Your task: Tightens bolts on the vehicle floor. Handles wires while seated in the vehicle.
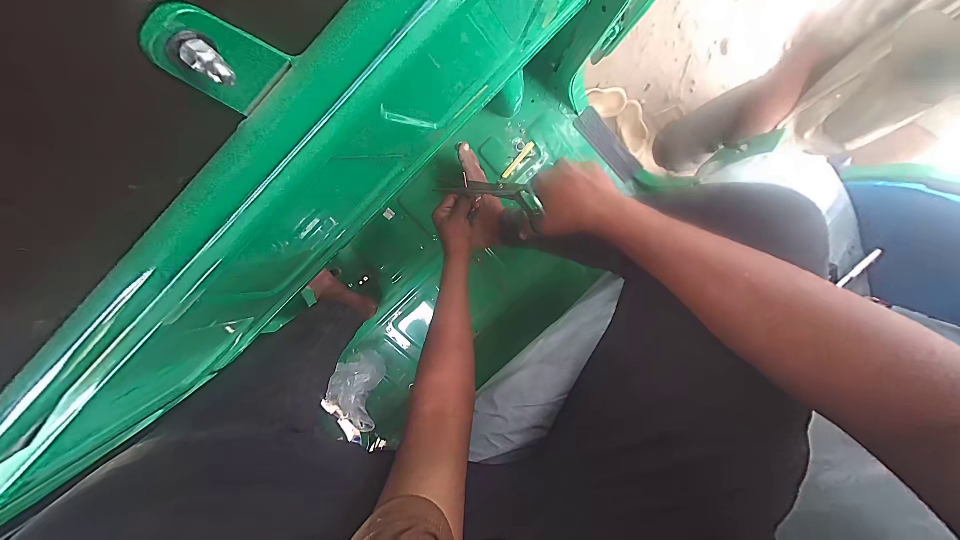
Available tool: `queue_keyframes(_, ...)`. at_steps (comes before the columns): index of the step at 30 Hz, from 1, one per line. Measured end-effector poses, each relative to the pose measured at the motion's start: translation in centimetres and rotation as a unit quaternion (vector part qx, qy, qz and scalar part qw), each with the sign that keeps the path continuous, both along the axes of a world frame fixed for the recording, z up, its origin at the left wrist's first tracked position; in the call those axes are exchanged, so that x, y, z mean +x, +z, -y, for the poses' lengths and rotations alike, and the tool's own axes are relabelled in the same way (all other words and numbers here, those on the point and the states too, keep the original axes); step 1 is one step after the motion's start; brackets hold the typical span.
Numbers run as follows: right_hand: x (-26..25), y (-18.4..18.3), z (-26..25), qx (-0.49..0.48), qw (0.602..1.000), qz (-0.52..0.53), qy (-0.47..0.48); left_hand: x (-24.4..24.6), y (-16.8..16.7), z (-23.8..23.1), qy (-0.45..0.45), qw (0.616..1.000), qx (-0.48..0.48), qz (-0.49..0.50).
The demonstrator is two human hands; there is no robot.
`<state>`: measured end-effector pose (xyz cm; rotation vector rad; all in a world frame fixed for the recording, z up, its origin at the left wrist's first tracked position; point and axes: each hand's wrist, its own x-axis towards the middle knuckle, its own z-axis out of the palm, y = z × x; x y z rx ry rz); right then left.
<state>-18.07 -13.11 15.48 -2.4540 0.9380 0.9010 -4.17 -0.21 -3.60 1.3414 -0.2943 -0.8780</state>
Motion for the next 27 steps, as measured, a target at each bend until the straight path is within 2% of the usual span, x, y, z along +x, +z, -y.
queue_keyframes(23,-0.2,-0.8,-1.4,-0.004,1.0,0.012,-0.014,0.4,0.7,0.1,0.016,0.999,-0.01,-0.048)
queue_keyframes(27,-0.1,-0.6,-1.1,-0.007,1.0,0.016,-0.006,0.3,0.3,-0.2,-0.02,0.996,-0.064,-0.061)
